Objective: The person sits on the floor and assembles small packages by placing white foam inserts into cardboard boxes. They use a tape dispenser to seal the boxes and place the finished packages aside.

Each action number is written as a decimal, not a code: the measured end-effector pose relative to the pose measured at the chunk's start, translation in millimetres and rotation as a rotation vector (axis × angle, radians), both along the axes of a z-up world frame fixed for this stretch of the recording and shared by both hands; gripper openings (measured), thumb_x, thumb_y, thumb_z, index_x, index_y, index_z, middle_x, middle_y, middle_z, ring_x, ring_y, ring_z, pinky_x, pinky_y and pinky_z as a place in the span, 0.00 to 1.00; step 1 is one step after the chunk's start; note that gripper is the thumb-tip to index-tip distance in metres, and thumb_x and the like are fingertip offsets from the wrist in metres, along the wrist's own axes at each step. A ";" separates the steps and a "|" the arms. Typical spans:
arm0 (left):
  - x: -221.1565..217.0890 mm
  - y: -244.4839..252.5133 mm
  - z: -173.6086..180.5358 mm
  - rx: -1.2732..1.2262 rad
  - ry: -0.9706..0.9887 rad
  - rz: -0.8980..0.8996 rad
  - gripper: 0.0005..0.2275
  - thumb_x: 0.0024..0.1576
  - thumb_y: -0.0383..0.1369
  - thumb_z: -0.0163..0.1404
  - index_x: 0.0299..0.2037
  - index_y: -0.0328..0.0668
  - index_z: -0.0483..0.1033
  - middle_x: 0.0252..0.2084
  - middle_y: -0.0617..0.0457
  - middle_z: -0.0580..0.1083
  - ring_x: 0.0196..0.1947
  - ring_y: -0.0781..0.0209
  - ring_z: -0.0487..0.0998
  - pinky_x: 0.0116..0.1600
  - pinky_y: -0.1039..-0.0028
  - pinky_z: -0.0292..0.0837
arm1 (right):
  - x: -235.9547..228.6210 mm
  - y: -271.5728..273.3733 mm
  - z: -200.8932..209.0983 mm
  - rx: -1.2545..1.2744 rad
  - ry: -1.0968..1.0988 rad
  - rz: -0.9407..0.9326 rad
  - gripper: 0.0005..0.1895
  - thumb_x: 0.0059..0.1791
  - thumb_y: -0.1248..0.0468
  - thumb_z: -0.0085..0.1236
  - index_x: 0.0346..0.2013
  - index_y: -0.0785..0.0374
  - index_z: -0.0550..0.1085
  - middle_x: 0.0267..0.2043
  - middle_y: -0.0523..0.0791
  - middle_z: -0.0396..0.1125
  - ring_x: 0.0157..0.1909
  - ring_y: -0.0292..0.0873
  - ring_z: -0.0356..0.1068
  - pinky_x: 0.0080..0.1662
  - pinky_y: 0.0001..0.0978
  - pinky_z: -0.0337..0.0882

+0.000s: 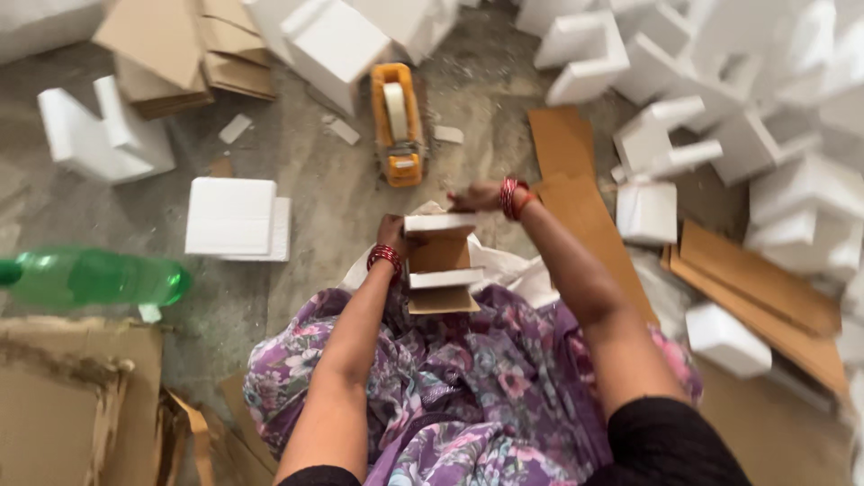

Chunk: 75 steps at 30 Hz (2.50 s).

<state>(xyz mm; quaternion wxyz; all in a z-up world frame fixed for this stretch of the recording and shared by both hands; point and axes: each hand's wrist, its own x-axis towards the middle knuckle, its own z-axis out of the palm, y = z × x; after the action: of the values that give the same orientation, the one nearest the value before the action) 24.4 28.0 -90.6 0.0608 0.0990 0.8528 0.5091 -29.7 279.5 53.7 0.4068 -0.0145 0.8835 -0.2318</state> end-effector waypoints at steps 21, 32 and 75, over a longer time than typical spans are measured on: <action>-7.8 2.1 12.5 0.065 -0.064 0.067 0.23 0.46 0.46 0.65 0.46 0.42 0.77 0.44 0.42 0.75 0.46 0.46 0.78 0.52 0.62 0.75 | 35.1 -5.6 -26.8 -0.603 0.335 0.005 0.38 0.48 0.44 0.62 0.64 0.67 0.69 0.60 0.54 0.70 0.58 0.49 0.70 0.56 0.41 0.69; 26.9 -17.4 52.7 -0.489 -0.476 0.066 0.32 0.60 0.55 0.48 0.66 0.38 0.63 0.62 0.31 0.70 0.62 0.35 0.72 0.62 0.50 0.70 | 108.3 -40.3 18.0 0.112 0.587 0.062 0.23 0.43 0.68 0.59 0.54 0.56 0.72 0.41 0.55 0.74 0.41 0.61 0.74 0.43 0.53 0.75; 116.7 41.8 171.3 -0.188 -0.311 0.334 0.59 0.46 0.42 0.64 0.76 0.54 0.22 0.44 0.30 0.78 0.43 0.30 0.81 0.49 0.49 0.77 | 91.7 -15.6 38.5 0.031 0.551 -0.337 0.28 0.42 0.44 0.69 0.52 0.52 0.79 0.46 0.49 0.76 0.47 0.47 0.77 0.50 0.39 0.75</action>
<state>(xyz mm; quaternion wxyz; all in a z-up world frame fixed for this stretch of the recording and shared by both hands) 141.1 69.7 80.7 0.1152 -0.1292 0.8814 0.4395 61.9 263.9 92.2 0.1082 0.0757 0.9538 -0.2698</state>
